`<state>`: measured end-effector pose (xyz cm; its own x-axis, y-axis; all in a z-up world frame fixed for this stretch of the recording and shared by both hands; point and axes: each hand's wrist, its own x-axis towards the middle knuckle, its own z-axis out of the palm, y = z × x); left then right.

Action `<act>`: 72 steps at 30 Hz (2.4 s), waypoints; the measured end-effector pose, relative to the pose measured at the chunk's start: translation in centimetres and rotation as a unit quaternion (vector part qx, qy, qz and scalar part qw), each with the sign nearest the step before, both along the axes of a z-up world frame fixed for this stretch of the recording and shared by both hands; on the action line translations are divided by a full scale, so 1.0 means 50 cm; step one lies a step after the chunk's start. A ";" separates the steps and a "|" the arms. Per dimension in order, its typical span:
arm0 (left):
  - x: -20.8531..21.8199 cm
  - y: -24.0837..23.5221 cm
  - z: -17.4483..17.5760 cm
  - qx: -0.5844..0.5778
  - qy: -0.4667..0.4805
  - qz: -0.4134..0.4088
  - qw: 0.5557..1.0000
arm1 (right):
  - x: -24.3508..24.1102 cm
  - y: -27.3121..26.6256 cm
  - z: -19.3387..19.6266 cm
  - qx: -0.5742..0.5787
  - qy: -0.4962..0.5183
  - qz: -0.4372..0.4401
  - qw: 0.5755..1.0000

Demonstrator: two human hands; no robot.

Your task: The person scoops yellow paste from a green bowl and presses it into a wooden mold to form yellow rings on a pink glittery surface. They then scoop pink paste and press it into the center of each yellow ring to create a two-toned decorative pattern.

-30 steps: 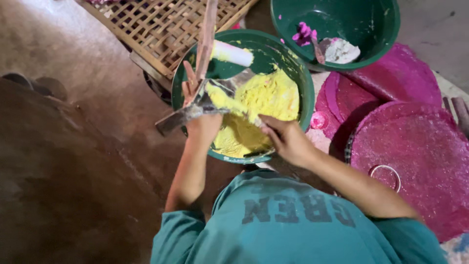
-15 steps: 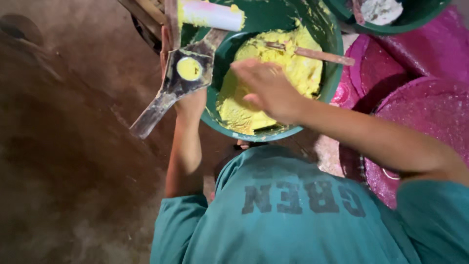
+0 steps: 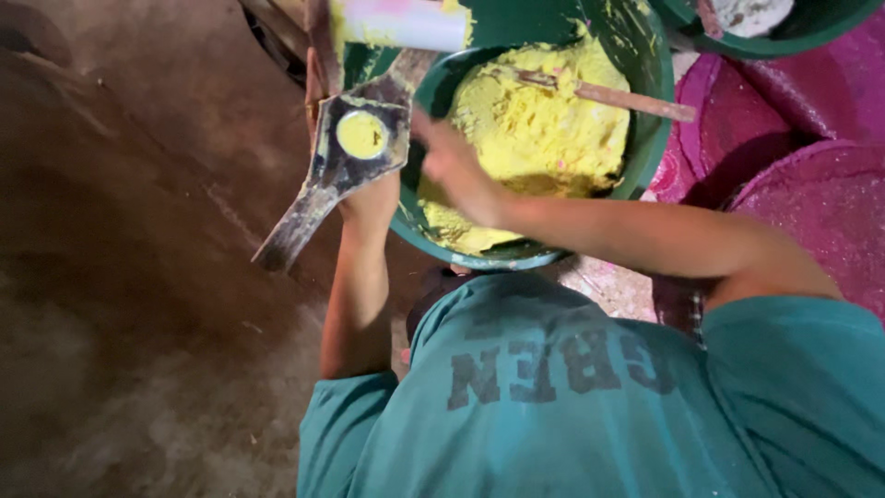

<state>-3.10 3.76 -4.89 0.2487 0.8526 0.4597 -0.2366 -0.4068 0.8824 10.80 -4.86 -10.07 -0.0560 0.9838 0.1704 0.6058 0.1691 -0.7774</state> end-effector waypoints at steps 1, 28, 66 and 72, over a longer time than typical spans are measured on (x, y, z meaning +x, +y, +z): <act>-0.004 -0.001 0.004 0.065 0.082 0.047 0.993 | -0.005 -0.002 0.004 -0.002 0.063 -0.039 0.997; 0.004 0.017 -0.007 0.101 0.105 0.142 0.979 | 0.108 0.060 -0.008 0.233 -0.377 0.003 0.896; 0.361 -0.674 0.060 0.223 0.365 -0.604 0.672 | 0.283 -0.992 0.336 0.281 -0.038 -0.205 0.937; 0.389 -0.803 0.088 0.058 0.374 -0.650 0.659 | 0.268 -1.050 0.327 0.232 -0.114 -0.230 0.938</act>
